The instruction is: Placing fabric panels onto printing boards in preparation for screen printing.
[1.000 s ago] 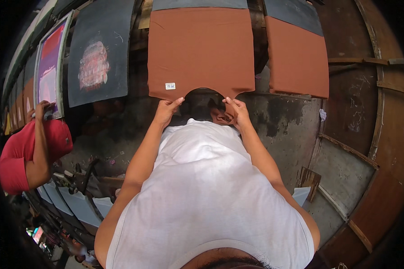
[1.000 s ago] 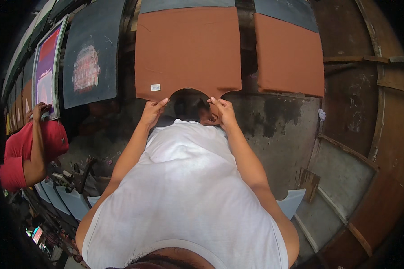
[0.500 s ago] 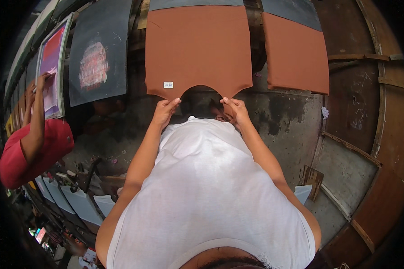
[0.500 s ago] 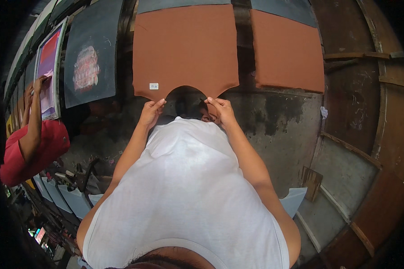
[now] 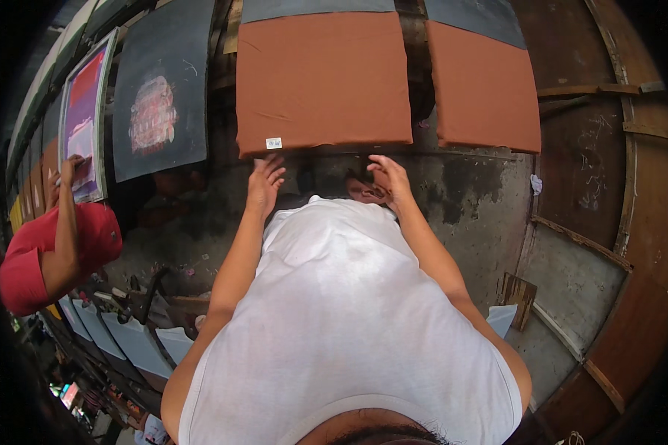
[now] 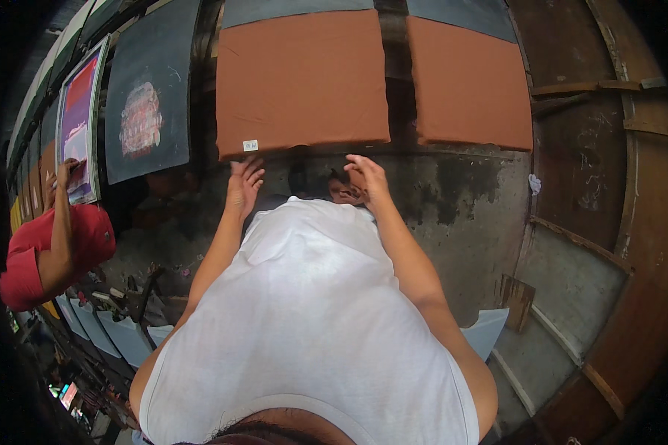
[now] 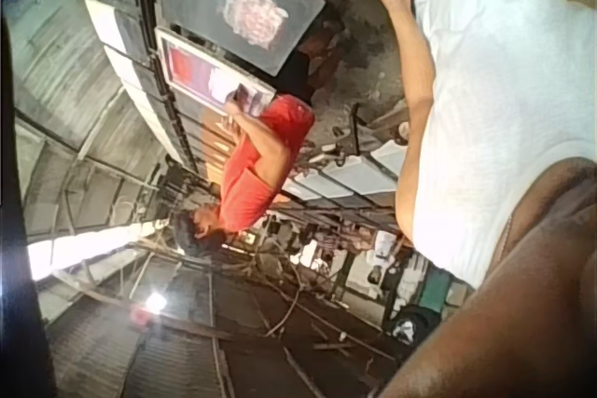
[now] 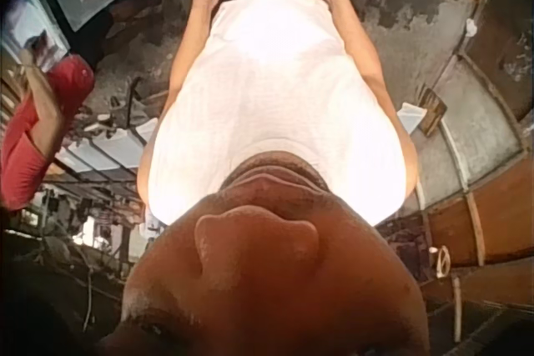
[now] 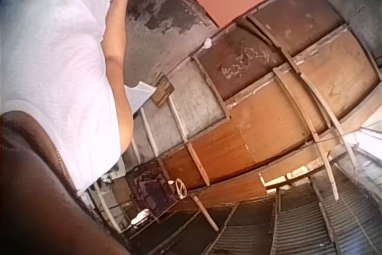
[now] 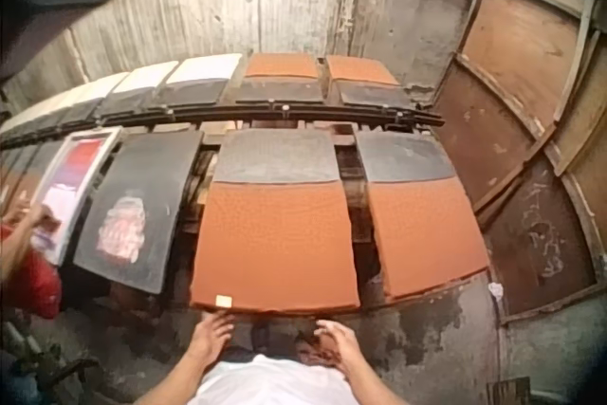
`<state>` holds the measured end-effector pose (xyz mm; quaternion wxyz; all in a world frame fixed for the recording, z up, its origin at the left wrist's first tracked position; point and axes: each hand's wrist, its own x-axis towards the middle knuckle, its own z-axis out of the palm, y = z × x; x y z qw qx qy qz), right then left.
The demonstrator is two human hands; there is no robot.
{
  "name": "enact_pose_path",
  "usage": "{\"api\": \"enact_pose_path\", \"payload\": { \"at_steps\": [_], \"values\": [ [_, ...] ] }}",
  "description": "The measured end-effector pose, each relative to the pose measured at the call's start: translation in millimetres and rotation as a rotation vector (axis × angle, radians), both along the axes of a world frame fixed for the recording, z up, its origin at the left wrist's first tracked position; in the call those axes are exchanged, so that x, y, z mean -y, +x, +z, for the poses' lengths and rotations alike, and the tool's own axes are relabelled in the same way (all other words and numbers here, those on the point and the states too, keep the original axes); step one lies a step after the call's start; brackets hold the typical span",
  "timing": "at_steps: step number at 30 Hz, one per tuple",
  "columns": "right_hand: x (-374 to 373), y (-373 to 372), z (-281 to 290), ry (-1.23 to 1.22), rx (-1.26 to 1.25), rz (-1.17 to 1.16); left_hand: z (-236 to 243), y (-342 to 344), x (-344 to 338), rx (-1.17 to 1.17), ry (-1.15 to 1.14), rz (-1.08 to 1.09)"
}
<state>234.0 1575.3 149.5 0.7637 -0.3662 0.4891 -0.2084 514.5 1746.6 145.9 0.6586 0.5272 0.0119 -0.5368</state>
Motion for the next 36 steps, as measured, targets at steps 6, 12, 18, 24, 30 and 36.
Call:
{"api": "enact_pose_path", "payload": {
  "at_steps": [6, 12, 18, 24, 30, 36],
  "values": [
    [31, -17, 7, 0.128, 0.216, -0.438, 0, 39, -6, -0.273, -0.101, 0.430],
    [43, -12, 15, 0.067, 0.151, -0.450, 1, 42, 4, -0.202, -0.055, 0.450],
    [43, -8, 18, 0.048, 0.223, -0.423, -6, 39, -1, -0.193, -0.089, 0.502],
    [42, -22, 7, 0.053, 0.199, -0.447, -10, 39, -8, -0.218, -0.099, 0.486],
    [42, -33, -1, 0.090, 0.100, -0.416, -13, 48, -8, -0.187, -0.002, 0.543],
    [40, -46, -13, 0.123, -0.065, -0.397, -13, 63, -27, 0.239, 0.191, 0.484]
  ]
}}
